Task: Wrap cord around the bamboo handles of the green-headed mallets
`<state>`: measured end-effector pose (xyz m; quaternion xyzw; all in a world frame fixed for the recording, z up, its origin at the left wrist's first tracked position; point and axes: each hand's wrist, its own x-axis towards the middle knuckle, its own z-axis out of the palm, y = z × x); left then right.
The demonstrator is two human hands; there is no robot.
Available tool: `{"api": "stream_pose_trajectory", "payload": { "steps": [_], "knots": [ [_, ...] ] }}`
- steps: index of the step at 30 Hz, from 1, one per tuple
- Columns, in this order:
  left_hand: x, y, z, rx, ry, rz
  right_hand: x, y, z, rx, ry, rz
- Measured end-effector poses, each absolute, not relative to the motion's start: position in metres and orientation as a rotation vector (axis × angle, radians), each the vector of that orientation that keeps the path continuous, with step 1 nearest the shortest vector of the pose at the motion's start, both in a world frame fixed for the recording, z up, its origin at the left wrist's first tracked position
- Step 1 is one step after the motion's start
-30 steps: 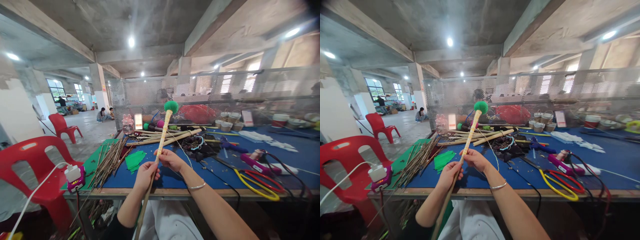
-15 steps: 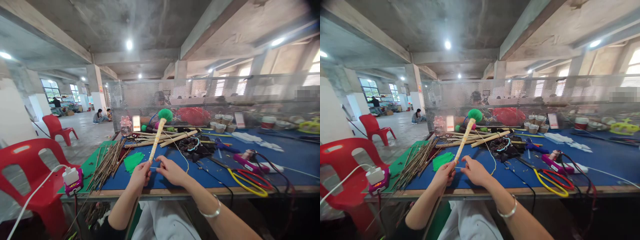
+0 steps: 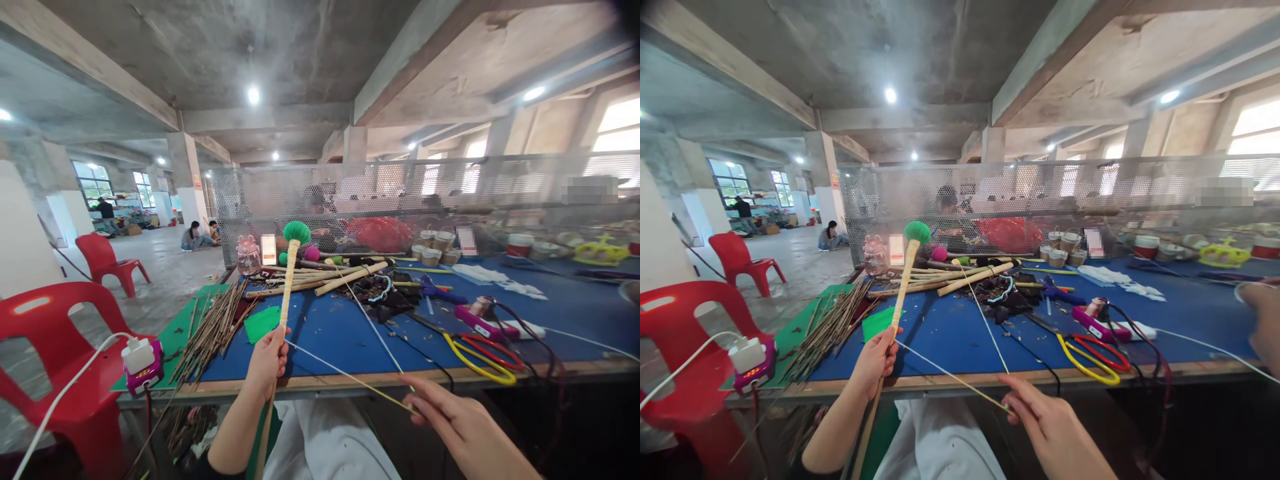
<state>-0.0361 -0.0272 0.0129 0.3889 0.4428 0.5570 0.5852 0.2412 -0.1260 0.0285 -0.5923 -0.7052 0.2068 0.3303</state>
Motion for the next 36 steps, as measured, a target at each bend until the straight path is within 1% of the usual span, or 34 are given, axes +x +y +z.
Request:
{"api": "stream_pose_trajectory", "payload": {
  "steps": [3, 6, 10, 13, 16, 20, 22, 25, 27, 29, 36],
  "knots": [
    [-0.035, -0.027, 0.011, 0.915, 1.032, 1.295, 0.253, -0.131, 0.01, -1.522, -1.641, 0.64],
    [-0.034, -0.027, 0.011, 0.921, 1.039, 1.294, 0.262, -0.135, -0.011, -1.537, -1.495, 0.627],
    [-0.033, -0.027, 0.009, 0.947, 1.048, 1.321, 0.261, -0.137, -0.023, -1.617, -1.709, 0.636],
    [-0.032, -0.028, 0.008, 0.961, 1.067, 1.317, 0.25, -0.125, -0.01, -1.592, -1.841, 0.557],
    [-0.031, -0.028, 0.007, 0.99, 1.083, 1.3, 0.235, -0.085, 0.014, -1.543, -1.907, 0.439],
    [-0.03, -0.028, 0.005, 1.005, 1.073, 1.307, 0.215, 0.005, 0.039, -1.518, -2.076, 0.354],
    [-0.031, -0.028, 0.005, 0.98, 1.063, 1.322, 0.203, 0.05, 0.044, -1.61, -2.086, 0.318],
    [-0.033, -0.029, 0.006, 0.925, 1.041, 1.361, 0.184, 0.1, 0.044, -1.911, -1.922, 0.188],
    [-0.035, -0.03, 0.008, 0.887, 1.028, 1.382, 0.176, 0.119, 0.041, -2.089, -1.785, 0.14],
    [-0.036, -0.03, 0.009, 0.856, 1.014, 1.388, 0.172, 0.132, 0.035, -2.194, -1.714, 0.162],
    [-0.038, -0.029, 0.011, 0.823, 0.971, 1.379, 0.178, 0.15, 0.031, -2.237, -1.688, 0.225]
  ]
}}
